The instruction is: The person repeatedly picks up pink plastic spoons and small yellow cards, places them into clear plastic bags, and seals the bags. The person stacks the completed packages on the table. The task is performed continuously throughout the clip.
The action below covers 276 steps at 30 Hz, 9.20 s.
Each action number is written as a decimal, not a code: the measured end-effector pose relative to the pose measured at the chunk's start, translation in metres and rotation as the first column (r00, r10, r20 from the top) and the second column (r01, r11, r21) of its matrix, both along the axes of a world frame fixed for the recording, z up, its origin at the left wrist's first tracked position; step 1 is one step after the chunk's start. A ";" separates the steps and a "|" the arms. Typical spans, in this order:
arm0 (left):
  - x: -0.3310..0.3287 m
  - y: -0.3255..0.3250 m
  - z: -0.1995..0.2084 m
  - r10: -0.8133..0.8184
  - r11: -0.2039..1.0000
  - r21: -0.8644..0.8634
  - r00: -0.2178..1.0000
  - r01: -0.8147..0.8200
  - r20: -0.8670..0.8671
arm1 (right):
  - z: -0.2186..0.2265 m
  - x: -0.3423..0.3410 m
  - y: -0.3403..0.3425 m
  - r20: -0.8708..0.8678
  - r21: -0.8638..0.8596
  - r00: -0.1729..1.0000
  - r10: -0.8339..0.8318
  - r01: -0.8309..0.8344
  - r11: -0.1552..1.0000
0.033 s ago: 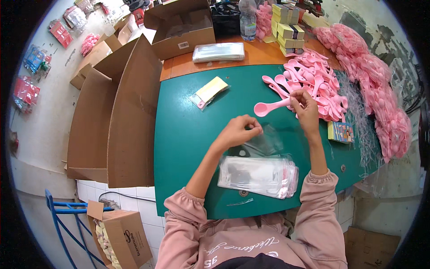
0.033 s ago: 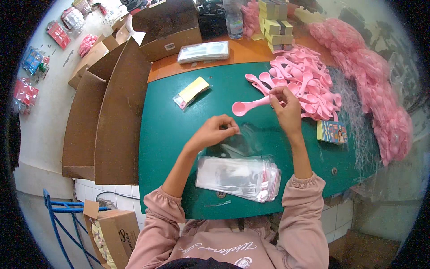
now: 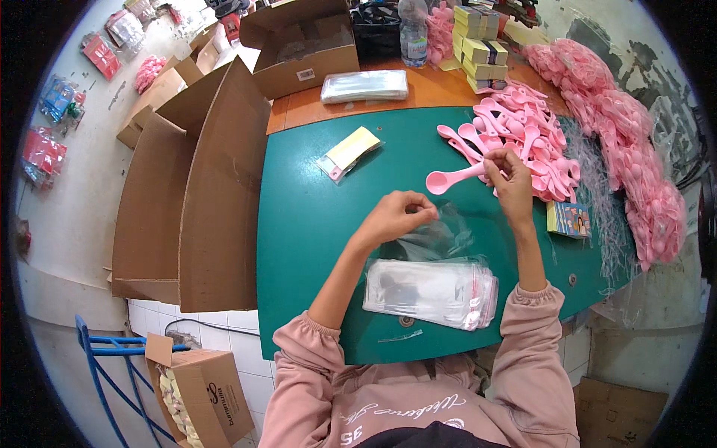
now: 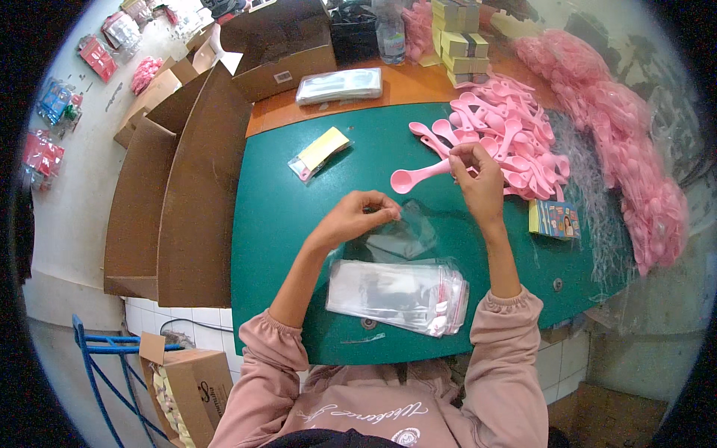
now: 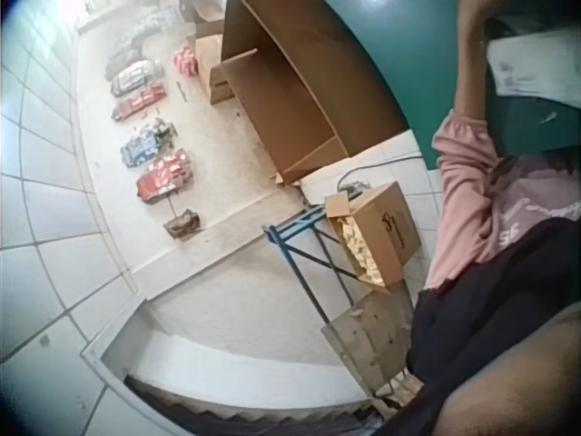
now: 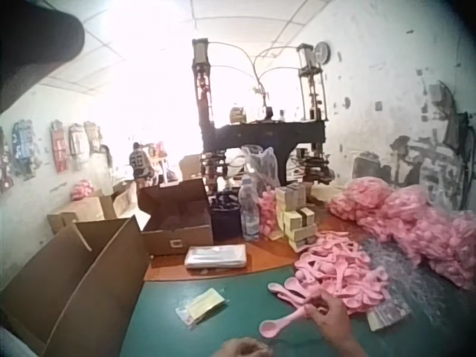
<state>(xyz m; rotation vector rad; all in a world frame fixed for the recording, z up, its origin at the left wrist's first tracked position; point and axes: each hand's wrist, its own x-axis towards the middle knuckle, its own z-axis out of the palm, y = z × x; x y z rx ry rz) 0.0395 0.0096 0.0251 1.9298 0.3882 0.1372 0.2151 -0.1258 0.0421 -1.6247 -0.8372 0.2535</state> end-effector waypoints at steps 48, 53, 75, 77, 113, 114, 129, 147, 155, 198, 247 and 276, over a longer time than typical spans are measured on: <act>0.000 -0.001 0.019 0.075 0.930 -0.366 0.990 -0.027 0.118 | 0.003 -0.041 0.004 0.088 0.096 0.893 0.442 -0.449 0.888; -0.014 -0.001 0.040 0.059 0.925 -0.381 0.980 0.018 0.191 | 0.029 -0.032 -0.027 0.300 0.022 0.853 0.428 -0.454 0.890; -0.011 0.002 0.043 -0.012 0.889 -0.448 0.985 0.090 0.174 | 0.056 -0.002 -0.072 0.144 -0.011 0.974 -0.173 0.176 0.984; -0.011 -0.005 0.048 -0.039 0.905 -0.412 0.985 0.105 0.165 | 0.064 -0.028 -0.043 -0.011 0.006 0.992 -0.128 0.128 0.992; -0.010 0.004 0.035 -0.178 0.964 -0.180 0.979 0.194 0.103 | 0.058 -0.048 -0.015 0.070 -0.126 0.945 0.319 -0.309 0.943; -0.010 0.002 0.035 -0.178 0.964 -0.179 0.979 0.194 0.101 | 0.056 -0.051 -0.013 0.011 -0.165 0.927 0.375 -0.368 0.915; -0.011 -0.002 0.030 -0.033 0.953 0.296 0.992 0.067 -0.121 | 0.031 -0.042 -0.015 0.301 -0.474 0.581 0.756 -0.597 0.648; -0.026 0.044 0.008 -0.186 0.926 -0.326 0.981 0.191 0.045 | 0.026 -0.026 -0.016 -0.181 -0.296 0.930 0.321 -0.363 0.884; -0.043 -0.018 -0.010 0.236 0.621 -0.779 0.968 -0.088 0.079 | 0.034 -0.059 0.006 0.237 -0.355 0.791 0.564 -0.469 0.808; -0.050 -0.012 -0.002 0.149 0.624 -0.779 0.988 -0.069 0.032 | 0.048 0.029 -0.041 -0.230 -0.173 0.656 0.719 -0.754 0.633; -0.048 -0.012 -0.015 0.239 0.959 0.108 0.953 -0.262 0.188 | -0.031 -0.057 -0.002 -0.445 0.030 0.757 0.478 -0.521 0.853; -0.049 0.030 0.005 0.498 0.867 -0.064 0.855 -0.495 0.141 | -0.019 -0.007 0.019 0.700 -0.188 0.709 0.080 0.075 0.979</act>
